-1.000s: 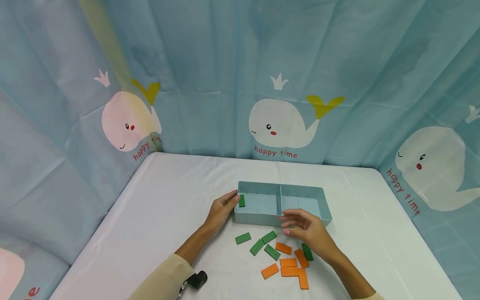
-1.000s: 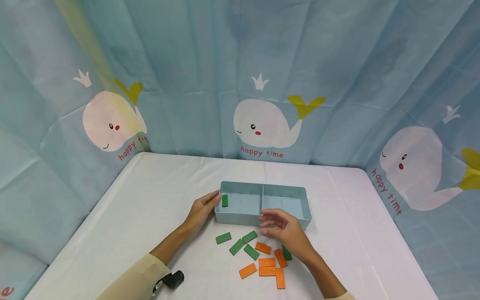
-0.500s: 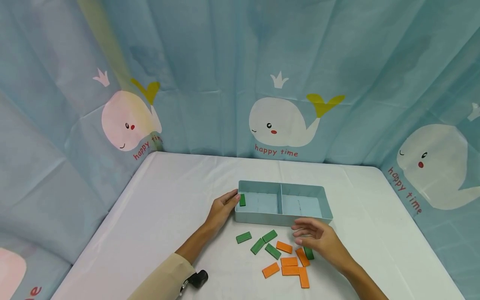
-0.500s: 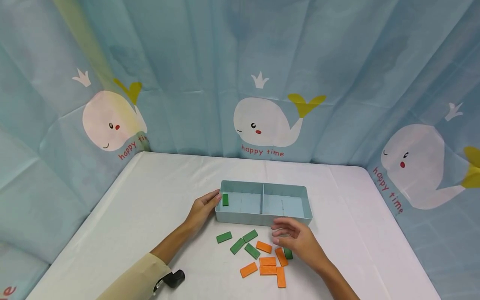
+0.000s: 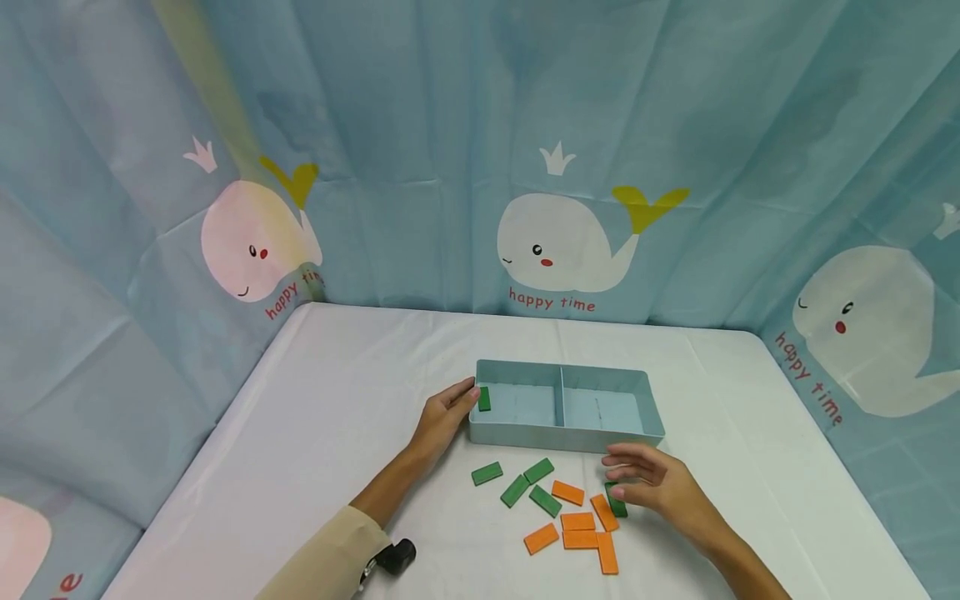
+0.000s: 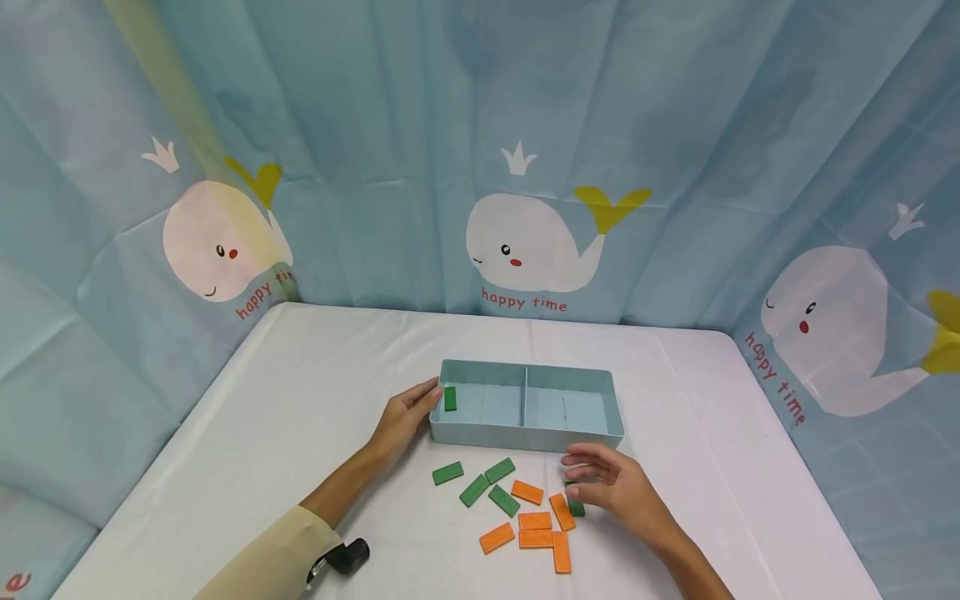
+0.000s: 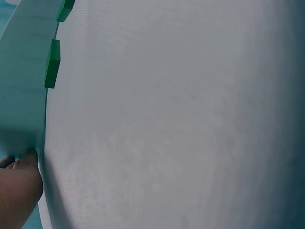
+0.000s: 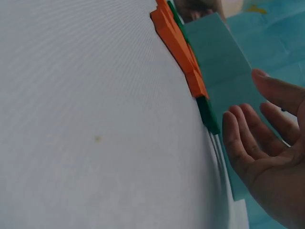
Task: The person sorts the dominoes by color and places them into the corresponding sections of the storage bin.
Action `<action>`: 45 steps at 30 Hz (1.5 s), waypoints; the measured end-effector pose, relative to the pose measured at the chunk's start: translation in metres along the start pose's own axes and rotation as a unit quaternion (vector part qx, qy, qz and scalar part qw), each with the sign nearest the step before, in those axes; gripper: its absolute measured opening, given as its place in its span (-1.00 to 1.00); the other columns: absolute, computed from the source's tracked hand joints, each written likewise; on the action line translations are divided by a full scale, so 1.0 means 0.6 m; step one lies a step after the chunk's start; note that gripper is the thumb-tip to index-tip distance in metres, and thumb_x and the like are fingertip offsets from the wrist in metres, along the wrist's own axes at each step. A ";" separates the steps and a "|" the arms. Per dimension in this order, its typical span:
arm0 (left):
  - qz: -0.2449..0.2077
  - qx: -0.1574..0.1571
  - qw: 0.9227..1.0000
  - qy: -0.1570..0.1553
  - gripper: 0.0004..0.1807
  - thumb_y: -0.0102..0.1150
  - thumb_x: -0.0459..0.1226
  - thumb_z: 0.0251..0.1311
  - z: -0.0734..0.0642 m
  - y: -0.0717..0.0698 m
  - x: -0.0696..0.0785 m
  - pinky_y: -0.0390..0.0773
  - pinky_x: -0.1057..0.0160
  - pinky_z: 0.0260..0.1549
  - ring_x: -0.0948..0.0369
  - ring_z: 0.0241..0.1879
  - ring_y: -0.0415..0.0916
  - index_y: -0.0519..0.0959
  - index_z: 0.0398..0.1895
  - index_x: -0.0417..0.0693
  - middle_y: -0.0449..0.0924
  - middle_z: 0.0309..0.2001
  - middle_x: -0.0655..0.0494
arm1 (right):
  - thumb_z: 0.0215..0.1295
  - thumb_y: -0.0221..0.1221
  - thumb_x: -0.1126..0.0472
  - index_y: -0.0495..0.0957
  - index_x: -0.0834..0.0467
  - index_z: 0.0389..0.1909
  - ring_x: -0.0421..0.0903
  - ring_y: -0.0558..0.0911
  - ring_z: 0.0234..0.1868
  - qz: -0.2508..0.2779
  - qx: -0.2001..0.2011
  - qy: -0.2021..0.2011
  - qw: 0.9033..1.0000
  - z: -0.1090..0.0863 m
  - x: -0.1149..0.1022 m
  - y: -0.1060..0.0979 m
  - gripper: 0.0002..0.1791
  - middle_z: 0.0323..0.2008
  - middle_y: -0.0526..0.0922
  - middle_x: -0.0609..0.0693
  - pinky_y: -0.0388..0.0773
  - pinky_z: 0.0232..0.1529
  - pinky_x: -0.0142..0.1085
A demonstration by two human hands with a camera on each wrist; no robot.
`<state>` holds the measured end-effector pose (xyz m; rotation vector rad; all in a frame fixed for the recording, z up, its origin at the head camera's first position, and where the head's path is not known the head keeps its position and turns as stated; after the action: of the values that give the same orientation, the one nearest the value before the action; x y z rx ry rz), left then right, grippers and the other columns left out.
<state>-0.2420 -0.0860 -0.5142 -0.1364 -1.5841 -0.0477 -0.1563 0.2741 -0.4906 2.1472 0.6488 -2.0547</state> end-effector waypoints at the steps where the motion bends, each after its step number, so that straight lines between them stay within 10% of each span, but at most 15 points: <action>1: -0.001 0.000 1.000 0.000 -0.28 0.17 0.04 0.57 0.000 0.000 0.000 0.33 -0.04 0.54 -0.01 0.57 0.29 0.35 0.59 -0.18 0.37 0.55 -0.11 | 0.43 0.35 0.32 0.39 0.41 0.43 -0.03 0.74 0.13 -0.001 -0.002 -0.001 1.000 -0.001 0.002 -0.001 -0.37 0.27 0.57 0.43 0.75 0.06 -0.31; 31: -0.007 -0.007 1.000 0.001 -0.29 0.17 0.03 0.57 0.001 -0.001 -0.002 0.33 -0.04 0.54 0.00 0.57 0.29 0.34 0.59 -0.18 0.36 0.56 -0.11 | 0.14 0.51 0.32 0.52 0.27 0.37 -0.19 0.63 0.05 -0.074 0.013 0.042 0.996 -0.012 0.025 -0.013 -0.26 0.26 0.65 0.25 0.71 -0.13 -0.36; 45: -0.013 -0.003 1.000 0.000 -0.29 0.18 0.02 0.56 0.000 0.000 0.000 0.31 -0.03 0.55 0.00 0.57 0.28 0.36 0.58 -0.19 0.38 0.55 -0.10 | 0.00 0.55 0.41 0.60 0.22 0.31 -0.11 0.57 -0.38 -0.096 0.000 0.056 0.994 -0.012 0.024 -0.008 -0.25 0.17 0.60 0.25 0.62 -0.38 -0.38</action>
<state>-0.2422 -0.0860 -0.5142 -0.1204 -1.5869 -0.0725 -0.1516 0.2845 -0.5029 2.2946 0.9031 -2.0323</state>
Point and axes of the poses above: each hand's wrist, its own z-axis towards the middle knuckle, its own y-axis out of the palm, x = y × z, the point moved 2 cm from there along z, towards the middle knuckle
